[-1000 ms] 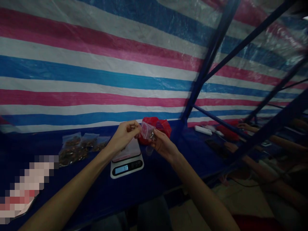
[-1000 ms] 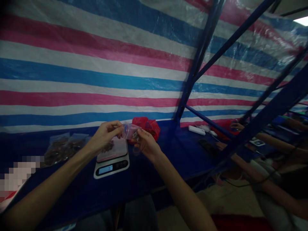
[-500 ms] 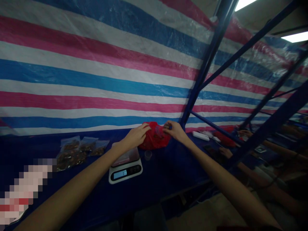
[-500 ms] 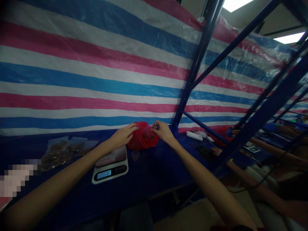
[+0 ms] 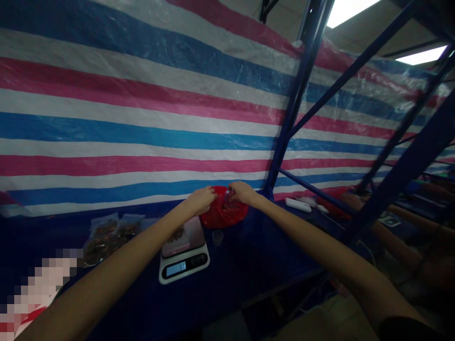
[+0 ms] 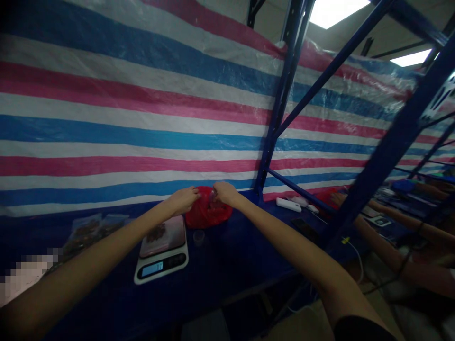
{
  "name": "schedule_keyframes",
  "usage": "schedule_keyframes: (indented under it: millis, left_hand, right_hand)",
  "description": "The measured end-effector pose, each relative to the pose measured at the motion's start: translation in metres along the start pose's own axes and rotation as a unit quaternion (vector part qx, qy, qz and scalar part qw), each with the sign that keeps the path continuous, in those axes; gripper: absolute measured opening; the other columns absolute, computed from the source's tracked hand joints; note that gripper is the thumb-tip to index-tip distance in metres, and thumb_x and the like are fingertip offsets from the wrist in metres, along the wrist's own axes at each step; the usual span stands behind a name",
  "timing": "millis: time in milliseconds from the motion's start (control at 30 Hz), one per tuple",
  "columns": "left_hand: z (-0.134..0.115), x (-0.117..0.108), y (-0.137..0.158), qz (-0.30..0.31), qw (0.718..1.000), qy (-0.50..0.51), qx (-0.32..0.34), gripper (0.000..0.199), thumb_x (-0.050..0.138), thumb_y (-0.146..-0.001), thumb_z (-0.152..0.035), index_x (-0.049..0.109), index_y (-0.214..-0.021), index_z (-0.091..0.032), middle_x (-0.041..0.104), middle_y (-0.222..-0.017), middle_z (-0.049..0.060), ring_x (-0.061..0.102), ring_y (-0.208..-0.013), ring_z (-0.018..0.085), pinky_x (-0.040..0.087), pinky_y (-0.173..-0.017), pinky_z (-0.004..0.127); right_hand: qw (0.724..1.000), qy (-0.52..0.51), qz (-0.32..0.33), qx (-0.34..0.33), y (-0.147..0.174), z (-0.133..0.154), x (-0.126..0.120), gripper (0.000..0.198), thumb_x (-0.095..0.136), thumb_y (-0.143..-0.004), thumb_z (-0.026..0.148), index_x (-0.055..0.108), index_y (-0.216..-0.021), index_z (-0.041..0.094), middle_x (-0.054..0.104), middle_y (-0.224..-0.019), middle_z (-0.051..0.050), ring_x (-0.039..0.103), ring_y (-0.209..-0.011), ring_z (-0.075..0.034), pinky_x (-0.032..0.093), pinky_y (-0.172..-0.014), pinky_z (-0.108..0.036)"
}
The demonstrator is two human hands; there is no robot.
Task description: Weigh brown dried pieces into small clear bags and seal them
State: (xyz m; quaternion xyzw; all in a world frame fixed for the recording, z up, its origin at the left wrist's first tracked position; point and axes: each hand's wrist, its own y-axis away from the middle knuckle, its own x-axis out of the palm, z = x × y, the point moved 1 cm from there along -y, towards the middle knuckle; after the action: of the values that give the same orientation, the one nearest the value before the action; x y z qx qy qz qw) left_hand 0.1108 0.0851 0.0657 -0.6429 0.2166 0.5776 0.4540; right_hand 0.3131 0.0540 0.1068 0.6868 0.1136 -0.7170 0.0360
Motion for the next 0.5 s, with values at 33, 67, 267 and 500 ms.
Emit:
schedule_keyframes:
  millis: [33, 67, 267, 500]
  left_hand:
    - [0.0, -0.004, 0.005, -0.011, 1.0, 0.007, -0.003, 0.027, 0.054, -0.083, -0.004, 0.073, -0.097, -0.015, 0.072, -0.105, 0.016, 0.066, -0.102, 0.027, 0.052, -0.087, 0.036]
    - [0.001, -0.007, 0.011, -0.021, 1.0, 0.012, -0.006, 0.027, 0.051, -0.085, -0.005, 0.072, -0.098, -0.015, 0.071, -0.106, 0.015, 0.065, -0.103, 0.027, 0.052, -0.087, 0.036]
    - [0.006, -0.009, 0.042, -0.196, 0.956, 0.209, -0.064, 0.047, 0.04, -0.075, 0.003, 0.068, -0.106, -0.018, 0.069, -0.099, 0.007, 0.061, -0.101, 0.021, 0.05, -0.094, 0.036]
    - [0.008, -0.026, 0.07, -0.265, 0.925, 0.244, -0.118, 0.045, 0.039, -0.079, -0.002, 0.069, -0.107, -0.019, 0.066, -0.093, 0.005, 0.06, -0.097, 0.021, 0.047, -0.091, 0.038]
  right_hand:
    - [1.0, -0.005, 0.0, -0.001, -0.001, -0.001, -0.001, 0.031, 0.081, -0.079, 0.024, 0.074, -0.108, 0.015, 0.075, -0.109, -0.014, 0.068, -0.101, -0.027, 0.044, -0.077, -0.028]
    - [1.0, -0.01, -0.001, -0.002, -0.003, -0.002, -0.002, 0.033, 0.082, -0.078, 0.026, 0.075, -0.108, 0.016, 0.075, -0.109, -0.013, 0.068, -0.101, -0.027, 0.044, -0.076, -0.027]
    - [0.999, -0.044, -0.008, -0.004, -0.009, -0.003, -0.002, 0.018, 0.082, -0.077, 0.023, 0.079, -0.093, 0.016, 0.078, -0.092, -0.008, 0.07, -0.084, -0.021, 0.042, -0.065, -0.025]
    - [0.991, -0.05, -0.127, -0.003, 0.004, 0.005, -0.037, 0.017, 0.062, -0.09, 0.013, 0.075, -0.1, 0.015, 0.078, -0.097, -0.011, 0.071, -0.089, -0.021, 0.046, -0.072, -0.026]
